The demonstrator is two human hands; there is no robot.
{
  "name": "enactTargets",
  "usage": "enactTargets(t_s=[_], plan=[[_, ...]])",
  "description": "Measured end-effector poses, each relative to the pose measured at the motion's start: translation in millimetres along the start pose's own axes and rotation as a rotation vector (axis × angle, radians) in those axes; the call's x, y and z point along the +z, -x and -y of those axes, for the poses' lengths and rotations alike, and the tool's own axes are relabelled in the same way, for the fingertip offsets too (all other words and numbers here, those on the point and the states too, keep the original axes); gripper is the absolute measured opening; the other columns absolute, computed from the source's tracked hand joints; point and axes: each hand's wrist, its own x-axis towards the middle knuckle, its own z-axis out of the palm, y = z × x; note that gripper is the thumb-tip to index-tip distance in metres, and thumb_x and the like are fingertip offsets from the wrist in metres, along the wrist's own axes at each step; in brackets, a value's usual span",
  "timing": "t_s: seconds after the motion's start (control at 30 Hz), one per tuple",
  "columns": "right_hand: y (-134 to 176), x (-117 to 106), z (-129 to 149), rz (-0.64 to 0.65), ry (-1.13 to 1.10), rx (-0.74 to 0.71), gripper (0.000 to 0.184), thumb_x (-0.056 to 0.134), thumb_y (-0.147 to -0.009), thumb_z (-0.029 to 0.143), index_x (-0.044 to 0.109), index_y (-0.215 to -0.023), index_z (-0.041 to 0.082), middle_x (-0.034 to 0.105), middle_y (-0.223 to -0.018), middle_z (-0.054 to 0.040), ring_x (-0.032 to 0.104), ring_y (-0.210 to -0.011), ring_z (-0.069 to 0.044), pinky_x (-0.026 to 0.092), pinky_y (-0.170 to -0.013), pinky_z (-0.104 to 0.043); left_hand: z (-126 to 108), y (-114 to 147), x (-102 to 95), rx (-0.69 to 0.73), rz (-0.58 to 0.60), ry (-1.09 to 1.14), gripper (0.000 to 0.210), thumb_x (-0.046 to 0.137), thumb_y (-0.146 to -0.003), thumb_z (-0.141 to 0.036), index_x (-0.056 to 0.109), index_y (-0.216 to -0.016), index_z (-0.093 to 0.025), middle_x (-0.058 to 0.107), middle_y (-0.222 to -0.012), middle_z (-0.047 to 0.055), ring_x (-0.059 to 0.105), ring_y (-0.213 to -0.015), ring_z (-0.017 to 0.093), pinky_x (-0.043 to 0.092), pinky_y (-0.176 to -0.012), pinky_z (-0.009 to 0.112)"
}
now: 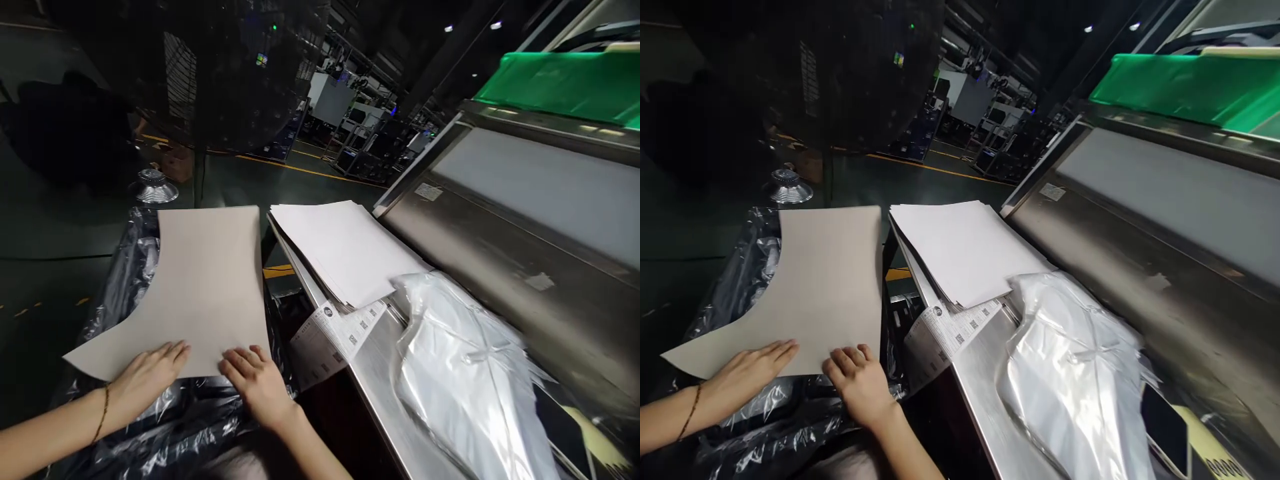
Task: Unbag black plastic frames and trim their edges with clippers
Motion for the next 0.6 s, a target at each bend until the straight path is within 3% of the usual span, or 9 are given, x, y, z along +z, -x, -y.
enactTargets(t_s=[0.17,0.27,0.4,0.47,0.53,0.57,0.6], plan=[[10,11,-7,0.0,-0.08,0.028,0.028,0.043,-0.086,0.016,0.047,-0.113,0.017,0.054,-0.112,-0.0069,0.053,-0.099,-0.019,0.044,-0.083,-0.042,-20,2,-14.1,-0.033,0.078,-0.027,0.068,0.021,-0.062,0.015,0.045,-0.121,-0.008,0.053,-0.122,0.015,0.052,-0.107,0.025,0.05,-0.079,0.036],[15,14,-14,0.01,-0.139,0.039,0.028,0.047,-0.084,0.016,0.048,-0.112,0.016,0.056,-0.108,-0.0065,0.055,-0.096,-0.018,0.046,-0.081,-0.04,-34,1,-24.0,-0.022,0.116,-0.036,0.063,0.028,-0.061,0.014,0.047,-0.119,-0.005,0.06,-0.11,0.019,0.061,-0.091,0.027,0.053,-0.07,0.037],[19,6,-20,-0.019,-0.252,0.099,0.017,0.05,-0.082,0.017,0.055,-0.099,0.014,0.061,-0.096,-0.0037,0.059,-0.086,-0.015,0.051,-0.07,-0.032,-41,2,-45.6,-0.006,0.132,-0.035,0.054,0.036,-0.061,0.011,0.058,-0.106,-0.008,0.068,-0.089,0.016,0.065,-0.073,0.026,0.053,-0.059,0.035],[14,-13,-23,-0.078,-0.299,0.15,0.016,0.051,-0.082,0.017,0.056,-0.096,0.014,0.063,-0.09,-0.0031,0.061,-0.081,-0.014,0.051,-0.068,-0.03,-34,2,-69.2,-0.024,0.1,-0.035,0.049,0.037,-0.062,0.01,0.062,-0.099,-0.011,0.07,-0.081,0.012,0.065,-0.07,0.026,0.053,-0.06,0.037],[2,-45,-29,-0.16,-0.334,0.186,0.017,0.051,-0.08,0.013,0.057,-0.096,0.013,0.065,-0.085,-0.0033,0.062,-0.077,-0.013,0.051,-0.067,-0.028,-23,3,-100.5,-0.063,0.025,-0.043,0.05,0.034,-0.067,0.008,0.06,-0.104,-0.016,0.069,-0.09,0.01,0.063,-0.085,0.026,0.047,-0.08,0.044],[-6,-66,-32,-0.207,-0.345,0.202,0.019,0.05,-0.079,0.01,0.057,-0.096,0.013,0.066,-0.086,-0.0047,0.062,-0.078,-0.014,0.05,-0.068,-0.027,-17,5,-116.9,-0.091,-0.034,-0.05,0.054,0.031,-0.072,0.005,0.049,-0.117,-0.018,0.06,-0.112,0.011,0.053,-0.105,0.027,0.032,-0.095,0.05],[-14,-89,-37,-0.263,-0.354,0.213,0.021,0.047,-0.079,0.007,0.057,-0.097,0.012,0.066,-0.087,-0.0061,0.062,-0.078,-0.014,0.05,-0.068,-0.025,-11,8,-132.4,-0.118,-0.102,-0.051,0.055,0.027,-0.078,0.001,0.034,-0.128,-0.02,0.042,-0.132,0.009,0.032,-0.124,0.029,0.016,-0.1,0.057]])
